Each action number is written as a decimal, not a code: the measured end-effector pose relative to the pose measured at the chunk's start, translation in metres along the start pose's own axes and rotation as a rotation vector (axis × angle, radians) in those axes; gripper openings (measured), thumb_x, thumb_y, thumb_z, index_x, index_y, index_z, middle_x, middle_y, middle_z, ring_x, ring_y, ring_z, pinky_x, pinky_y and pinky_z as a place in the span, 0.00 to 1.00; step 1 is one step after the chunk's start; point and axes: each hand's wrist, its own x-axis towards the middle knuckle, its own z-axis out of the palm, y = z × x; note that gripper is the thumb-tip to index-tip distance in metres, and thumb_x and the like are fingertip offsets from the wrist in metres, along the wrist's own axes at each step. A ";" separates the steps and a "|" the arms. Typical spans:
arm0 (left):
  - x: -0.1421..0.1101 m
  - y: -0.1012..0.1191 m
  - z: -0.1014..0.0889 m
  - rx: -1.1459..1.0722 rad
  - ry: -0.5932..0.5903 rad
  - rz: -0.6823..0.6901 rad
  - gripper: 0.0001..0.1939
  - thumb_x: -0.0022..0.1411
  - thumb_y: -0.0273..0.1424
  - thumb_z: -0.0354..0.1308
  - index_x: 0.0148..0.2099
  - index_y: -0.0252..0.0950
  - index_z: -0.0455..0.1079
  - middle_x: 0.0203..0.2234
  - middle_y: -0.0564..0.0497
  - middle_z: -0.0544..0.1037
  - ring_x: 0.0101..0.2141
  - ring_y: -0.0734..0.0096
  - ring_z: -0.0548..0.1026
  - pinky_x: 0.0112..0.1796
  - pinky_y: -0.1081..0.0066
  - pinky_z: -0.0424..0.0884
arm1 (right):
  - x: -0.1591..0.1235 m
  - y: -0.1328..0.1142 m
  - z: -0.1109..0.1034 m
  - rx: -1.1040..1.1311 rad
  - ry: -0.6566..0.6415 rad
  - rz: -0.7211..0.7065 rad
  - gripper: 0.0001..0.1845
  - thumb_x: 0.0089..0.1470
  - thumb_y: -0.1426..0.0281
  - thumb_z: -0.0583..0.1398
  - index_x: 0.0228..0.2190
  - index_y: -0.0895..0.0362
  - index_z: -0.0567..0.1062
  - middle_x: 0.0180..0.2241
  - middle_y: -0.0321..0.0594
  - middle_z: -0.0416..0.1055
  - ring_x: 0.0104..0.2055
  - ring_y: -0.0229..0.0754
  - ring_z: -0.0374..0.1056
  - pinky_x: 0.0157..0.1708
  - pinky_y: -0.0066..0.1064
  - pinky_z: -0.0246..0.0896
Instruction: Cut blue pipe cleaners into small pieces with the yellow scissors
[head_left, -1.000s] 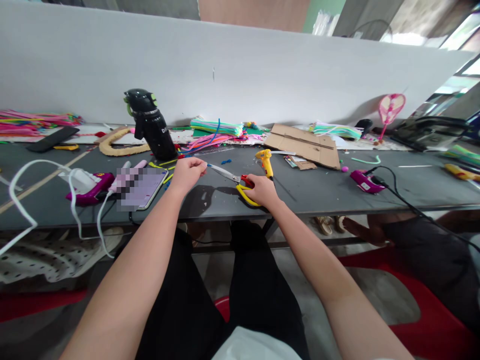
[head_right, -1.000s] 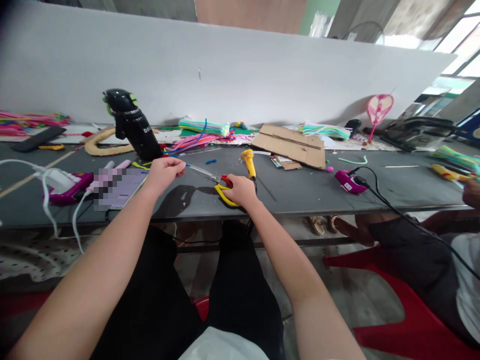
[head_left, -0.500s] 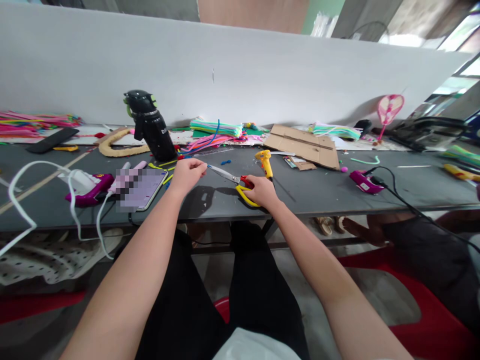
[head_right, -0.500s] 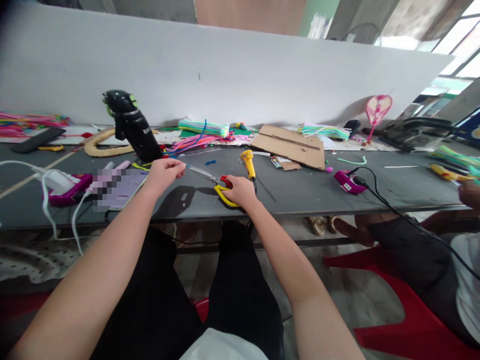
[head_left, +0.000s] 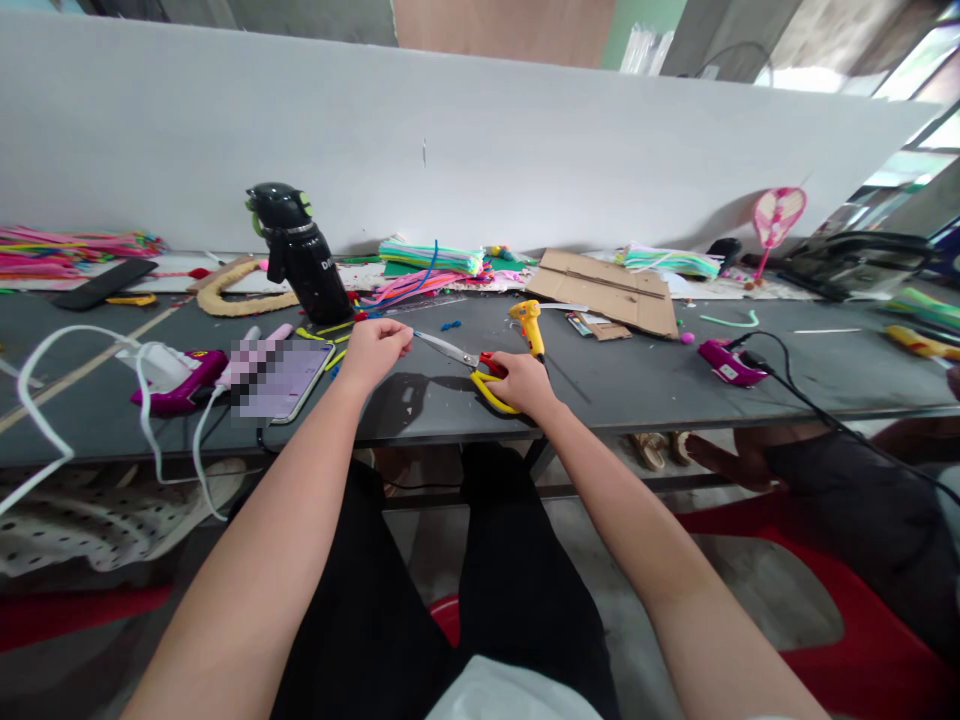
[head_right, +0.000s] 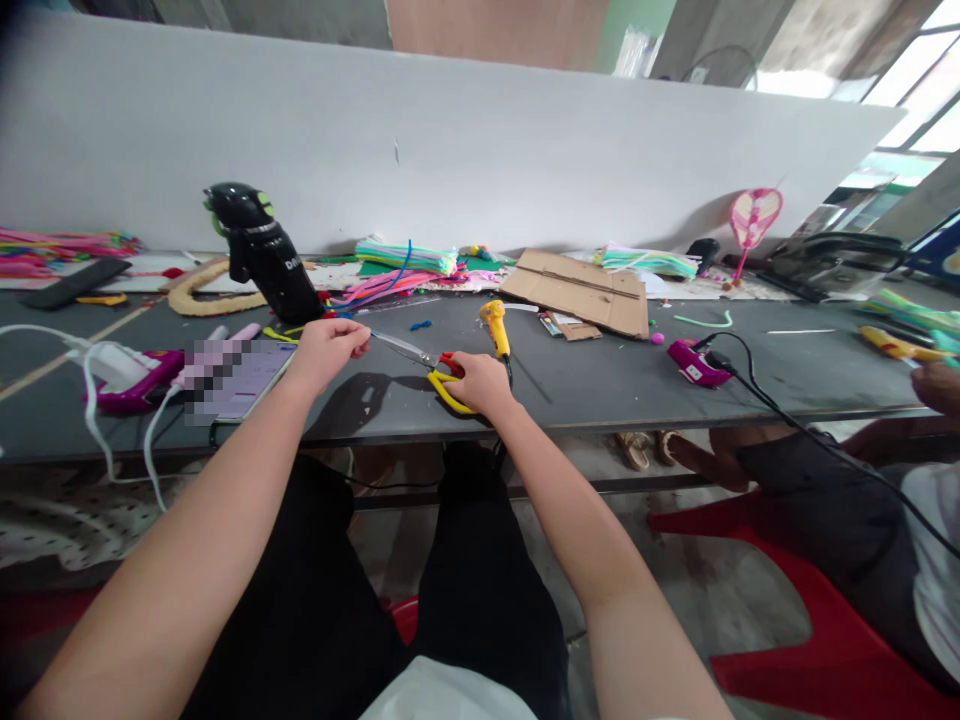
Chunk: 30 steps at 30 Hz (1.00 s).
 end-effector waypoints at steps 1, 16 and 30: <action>0.000 0.000 0.000 -0.003 0.000 -0.001 0.10 0.48 0.36 0.61 0.27 0.33 0.74 0.19 0.51 0.74 0.23 0.71 0.70 0.30 0.70 0.67 | 0.000 0.000 0.000 0.000 0.003 0.002 0.13 0.48 0.57 0.62 0.31 0.53 0.77 0.29 0.39 0.76 0.33 0.43 0.69 0.29 0.30 0.49; 0.010 -0.009 -0.001 -0.025 -0.013 -0.023 0.11 0.47 0.37 0.63 0.26 0.33 0.74 0.19 0.51 0.75 0.22 0.72 0.70 0.30 0.70 0.68 | 0.012 0.013 -0.016 0.269 -0.205 -0.113 0.24 0.48 0.46 0.61 0.26 0.54 0.65 0.25 0.31 0.64 0.27 0.35 0.57 0.28 0.27 0.52; 0.005 -0.004 -0.004 -0.041 -0.035 -0.062 0.10 0.47 0.37 0.62 0.24 0.35 0.73 0.18 0.52 0.73 0.21 0.72 0.68 0.28 0.70 0.64 | 0.014 0.030 -0.013 0.379 -0.162 -0.175 0.18 0.49 0.59 0.60 0.39 0.58 0.74 0.33 0.36 0.71 0.32 0.37 0.62 0.36 0.29 0.59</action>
